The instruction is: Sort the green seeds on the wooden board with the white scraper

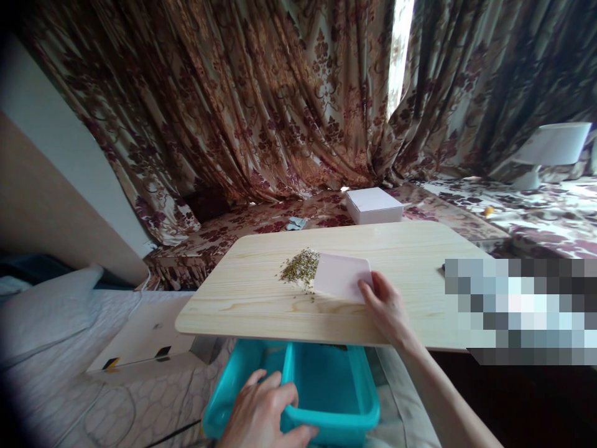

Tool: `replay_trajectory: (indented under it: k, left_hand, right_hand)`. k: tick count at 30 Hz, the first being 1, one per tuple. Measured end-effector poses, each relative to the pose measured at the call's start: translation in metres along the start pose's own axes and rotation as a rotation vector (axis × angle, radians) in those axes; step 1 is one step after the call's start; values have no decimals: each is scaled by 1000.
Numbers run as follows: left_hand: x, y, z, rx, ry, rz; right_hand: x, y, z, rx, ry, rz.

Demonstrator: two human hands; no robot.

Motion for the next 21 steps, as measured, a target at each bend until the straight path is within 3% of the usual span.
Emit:
replay_trajectory:
  k: [11, 21]
  left_hand:
    - [1, -1, 0, -22, -18, 18]
    - [-1, 1, 0, -3, 1, 20]
  right_hand:
    - [-12, -1, -7, -35, 4, 137]
    - [-12, -2, -7, -53, 3, 65]
Point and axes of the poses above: each hand's wrist, its own z-axis towards the middle knuckle, its own y-axis out of the palm, x = y × z, the point moved 1 cm from there along z, towards the middle knuckle, and after that the axes turned 9 degrees about -y, right-handed, at the moved point
